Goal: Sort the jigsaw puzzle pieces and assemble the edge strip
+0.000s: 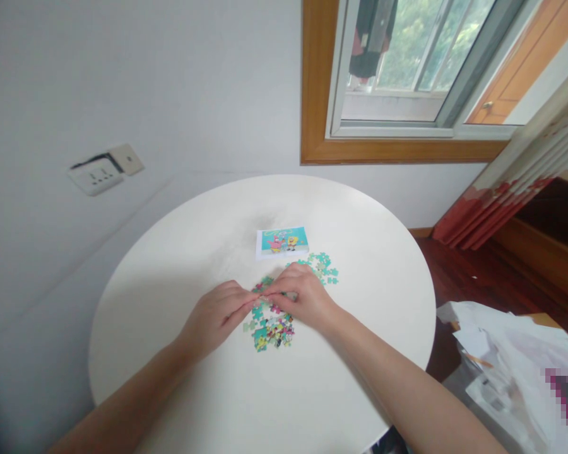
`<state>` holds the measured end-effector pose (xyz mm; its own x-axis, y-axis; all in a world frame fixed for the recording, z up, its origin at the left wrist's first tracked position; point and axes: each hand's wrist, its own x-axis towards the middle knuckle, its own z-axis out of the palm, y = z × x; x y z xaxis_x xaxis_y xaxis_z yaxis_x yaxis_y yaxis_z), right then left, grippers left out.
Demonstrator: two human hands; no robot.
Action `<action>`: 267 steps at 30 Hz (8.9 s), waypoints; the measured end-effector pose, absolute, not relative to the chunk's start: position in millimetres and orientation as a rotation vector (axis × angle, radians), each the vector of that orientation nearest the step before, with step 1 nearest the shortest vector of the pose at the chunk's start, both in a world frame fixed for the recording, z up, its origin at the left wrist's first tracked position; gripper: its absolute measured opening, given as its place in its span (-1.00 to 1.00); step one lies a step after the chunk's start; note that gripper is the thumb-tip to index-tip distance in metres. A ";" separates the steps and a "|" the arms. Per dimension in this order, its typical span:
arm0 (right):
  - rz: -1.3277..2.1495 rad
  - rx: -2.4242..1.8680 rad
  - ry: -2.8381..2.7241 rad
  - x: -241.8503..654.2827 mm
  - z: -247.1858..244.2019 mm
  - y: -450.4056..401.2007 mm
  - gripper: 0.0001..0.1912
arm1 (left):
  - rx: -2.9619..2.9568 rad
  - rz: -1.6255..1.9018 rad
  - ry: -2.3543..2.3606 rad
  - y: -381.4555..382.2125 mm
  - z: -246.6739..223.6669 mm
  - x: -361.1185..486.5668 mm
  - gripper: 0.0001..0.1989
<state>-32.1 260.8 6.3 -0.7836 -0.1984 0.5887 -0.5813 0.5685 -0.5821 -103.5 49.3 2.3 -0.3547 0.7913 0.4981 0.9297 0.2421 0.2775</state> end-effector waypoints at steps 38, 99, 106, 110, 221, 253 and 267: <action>0.180 0.321 -2.606 -30.5 -11.9 368.8 -0.80 | -1.542 -0.893 -2.265 40.8 -0.3 -110.7 -0.79; 0.812 0.663 -2.556 -4.2 -1.6 330.6 -0.68 | -1.803 -0.678 -2.502 37.6 19.5 -133.8 -0.81; 0.815 0.701 -2.549 -4.9 -0.6 327.8 -0.68 | -1.884 -0.707 -2.542 45.0 8.5 -130.3 -0.77; 0.821 0.697 -2.537 -5.3 -1.5 328.2 -0.68 | -1.890 -0.739 -2.535 44.8 7.1 -130.0 -0.82; 0.767 0.436 -2.697 -39.0 12.2 350.1 -0.80 | -1.720 -0.919 -2.726 45.9 16.0 -128.9 -0.81; 0.705 0.229 -2.669 -37.0 20.2 368.4 -0.76 | -1.644 -0.741 -2.593 36.1 19.9 -140.2 -0.78; 0.719 0.222 -2.669 -38.1 17.4 369.8 -0.78 | -1.651 -0.742 -2.626 38.0 20.1 -137.8 -0.79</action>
